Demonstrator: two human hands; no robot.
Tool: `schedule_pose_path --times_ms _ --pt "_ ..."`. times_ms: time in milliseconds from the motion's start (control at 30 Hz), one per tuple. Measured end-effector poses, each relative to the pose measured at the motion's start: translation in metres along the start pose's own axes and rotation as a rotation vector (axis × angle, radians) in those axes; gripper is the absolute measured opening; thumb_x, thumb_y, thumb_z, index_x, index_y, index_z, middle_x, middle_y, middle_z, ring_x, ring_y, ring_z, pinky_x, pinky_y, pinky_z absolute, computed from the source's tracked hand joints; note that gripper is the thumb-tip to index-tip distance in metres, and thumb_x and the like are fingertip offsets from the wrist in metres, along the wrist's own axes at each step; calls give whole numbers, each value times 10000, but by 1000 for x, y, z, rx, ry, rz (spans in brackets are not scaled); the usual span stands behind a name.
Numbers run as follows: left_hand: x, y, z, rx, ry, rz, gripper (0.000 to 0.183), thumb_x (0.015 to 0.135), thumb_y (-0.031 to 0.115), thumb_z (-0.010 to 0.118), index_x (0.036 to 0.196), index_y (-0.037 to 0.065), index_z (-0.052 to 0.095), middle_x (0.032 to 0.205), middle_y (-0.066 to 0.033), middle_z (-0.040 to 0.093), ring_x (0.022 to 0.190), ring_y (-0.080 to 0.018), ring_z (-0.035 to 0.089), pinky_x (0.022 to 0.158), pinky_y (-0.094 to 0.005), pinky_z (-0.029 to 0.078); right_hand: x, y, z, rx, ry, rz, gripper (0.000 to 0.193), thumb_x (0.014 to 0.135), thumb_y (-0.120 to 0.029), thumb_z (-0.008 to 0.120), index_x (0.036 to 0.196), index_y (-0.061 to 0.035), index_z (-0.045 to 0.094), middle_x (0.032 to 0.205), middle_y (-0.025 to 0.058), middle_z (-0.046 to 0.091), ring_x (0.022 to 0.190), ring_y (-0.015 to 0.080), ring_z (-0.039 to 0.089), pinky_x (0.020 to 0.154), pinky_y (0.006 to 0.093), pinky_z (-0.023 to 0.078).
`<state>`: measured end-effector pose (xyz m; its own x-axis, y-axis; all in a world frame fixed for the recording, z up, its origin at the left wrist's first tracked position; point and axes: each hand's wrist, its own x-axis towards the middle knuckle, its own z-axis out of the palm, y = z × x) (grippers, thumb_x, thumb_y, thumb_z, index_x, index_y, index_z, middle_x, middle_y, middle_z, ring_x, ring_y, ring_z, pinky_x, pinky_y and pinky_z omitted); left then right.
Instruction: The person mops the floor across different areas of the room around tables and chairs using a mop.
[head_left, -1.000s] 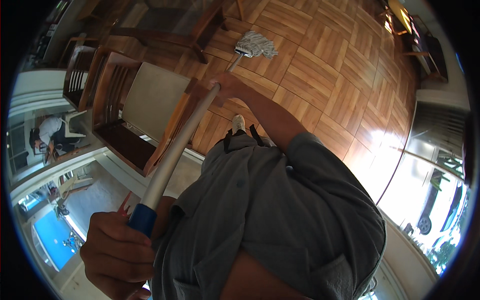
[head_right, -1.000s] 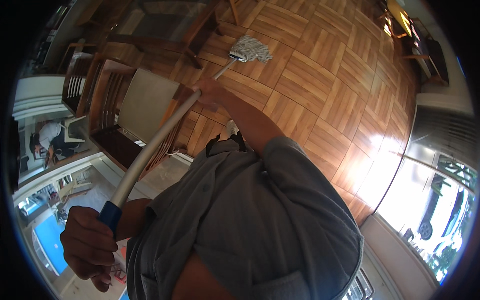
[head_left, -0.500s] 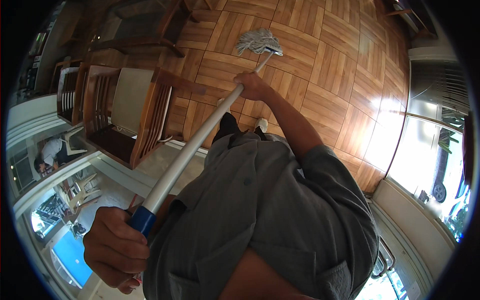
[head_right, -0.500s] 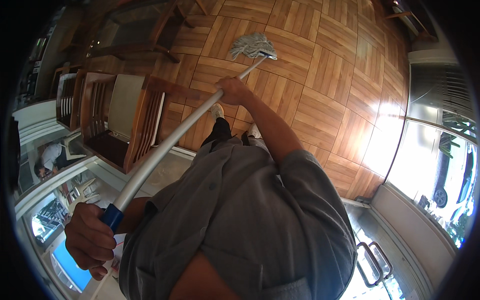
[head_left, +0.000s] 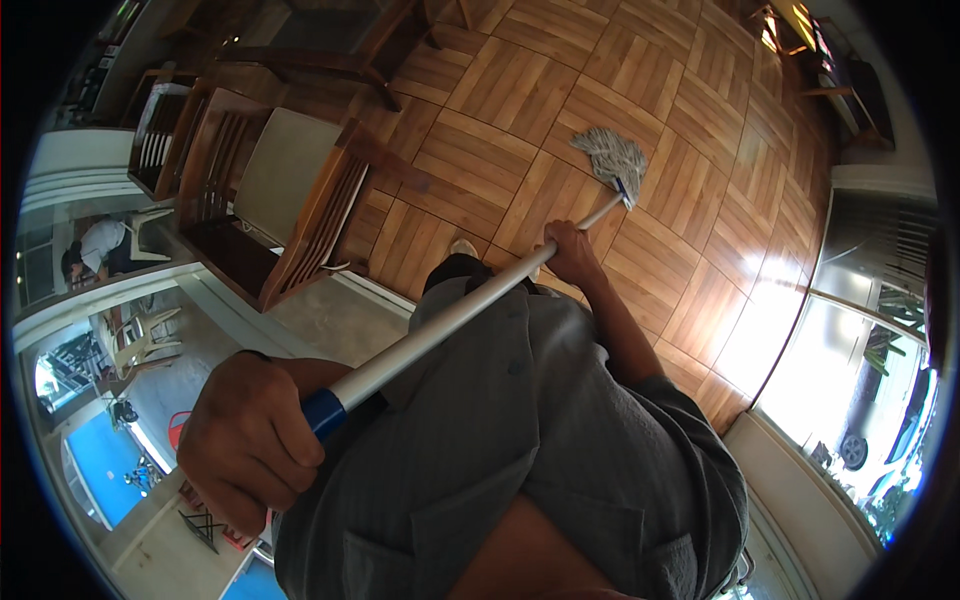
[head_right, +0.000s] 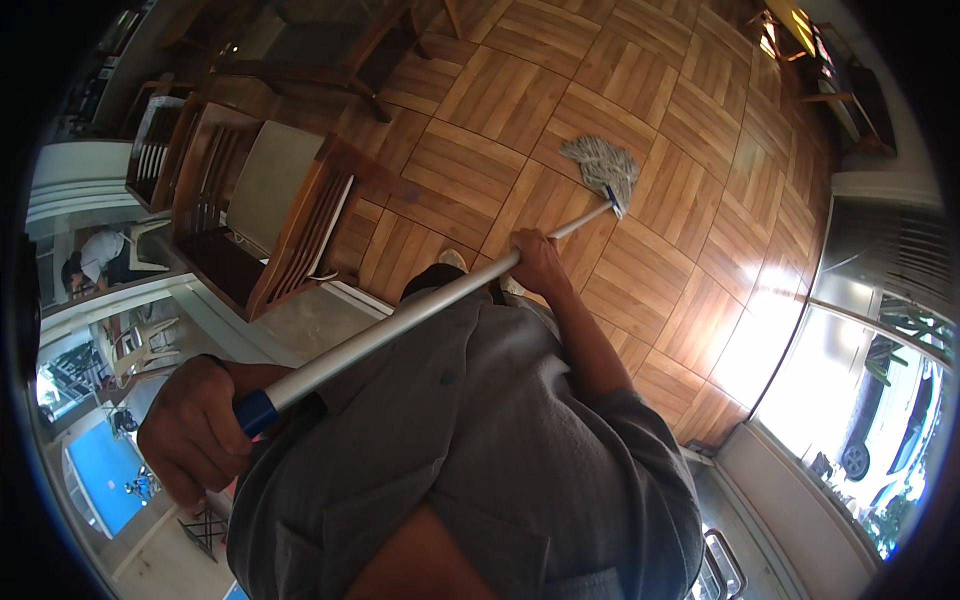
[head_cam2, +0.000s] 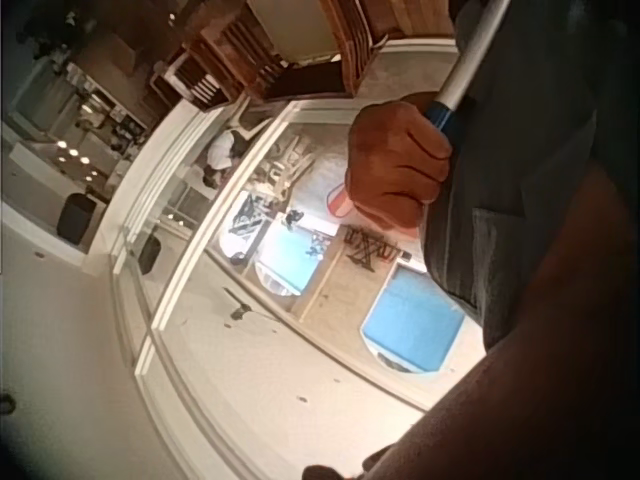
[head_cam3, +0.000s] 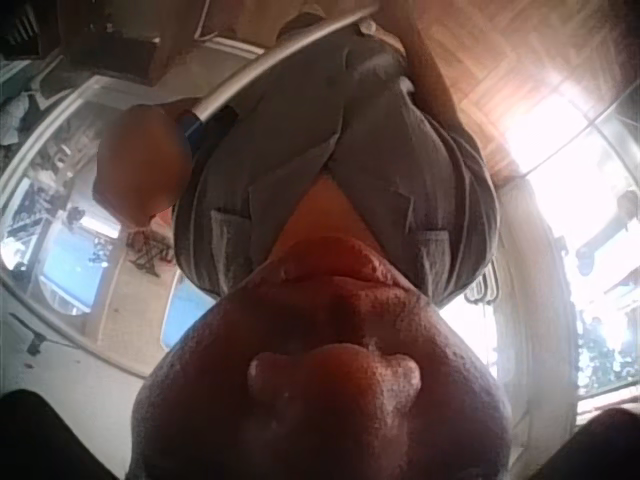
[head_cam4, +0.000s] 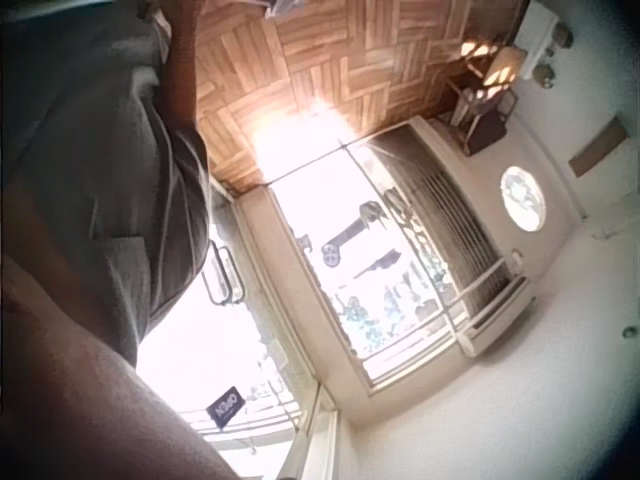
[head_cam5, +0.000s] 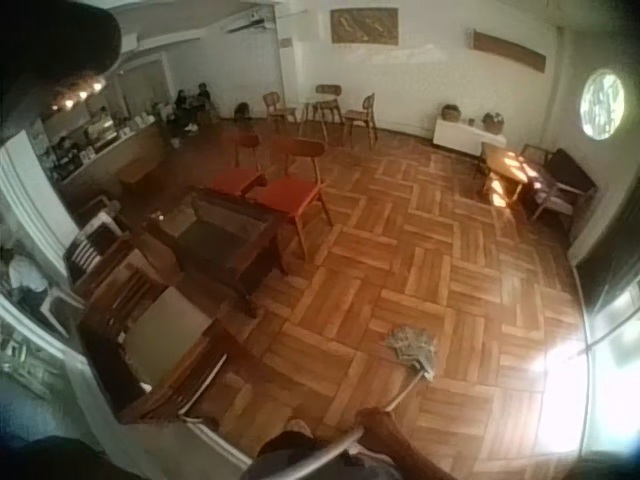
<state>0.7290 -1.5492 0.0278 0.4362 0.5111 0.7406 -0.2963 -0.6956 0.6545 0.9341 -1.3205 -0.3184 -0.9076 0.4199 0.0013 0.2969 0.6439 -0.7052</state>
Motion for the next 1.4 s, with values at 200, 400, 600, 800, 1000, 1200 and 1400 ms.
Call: schedule_pose_path --times_ms 200,400,600,800,1000,1200,1400 --pt "-30 14 -41 -153 -9 -46 287 761 151 517 511 111 382 493 -39 443 414 -159 474 414 -280 335 22 -6 9 -56 -206 70 220 630 -212 686 728 -81 539 780 129 575 837 342 552 725 454 402" --pt "-45 31 -61 8 288 -13 263 717 111 504 513 102 339 489 -30 431 369 -167 447 370 -300 282 69 2 17 1 -260 -139 314 636 -243 742 594 -52 497 611 155 549 597 334 574 530 417 423" --pt "-3 79 -78 222 378 -61 253 733 57 445 518 101 320 467 -24 407 368 -160 427 366 -290 249 157 -34 31 193 -343 -221 232 577 -177 739 562 -72 533 558 133 562 521 279 582 484 370 419" --pt "38 70 -81 413 532 61 317 764 5 430 469 88 347 422 -95 434 320 -157 424 326 -268 307 219 -81 27 219 -505 -440 155 578 -184 679 600 -72 575 617 133 597 609 324 594 569 408 446" --pt "85 53 -67 703 742 6 262 710 30 506 483 80 385 422 -125 488 315 -180 488 333 -274 364 257 -81 30 344 -627 -789 104 631 -168 635 613 -76 588 605 137 571 615 360 542 603 450 410" --pt "122 3 -36 904 847 -8 259 706 34 521 480 73 400 409 -112 479 305 -177 483 331 -276 399 278 -73 22 258 -767 -920 111 623 -174 635 610 -74 589 608 144 572 627 359 552 605 451 418" --pt "158 -77 16 1172 1071 -62 258 707 25 523 478 57 409 413 -105 478 316 -175 487 343 -270 415 284 -44 17 234 -984 -1110 235 645 -197 646 541 -72 476 553 149 509 555 371 508 531 439 374"
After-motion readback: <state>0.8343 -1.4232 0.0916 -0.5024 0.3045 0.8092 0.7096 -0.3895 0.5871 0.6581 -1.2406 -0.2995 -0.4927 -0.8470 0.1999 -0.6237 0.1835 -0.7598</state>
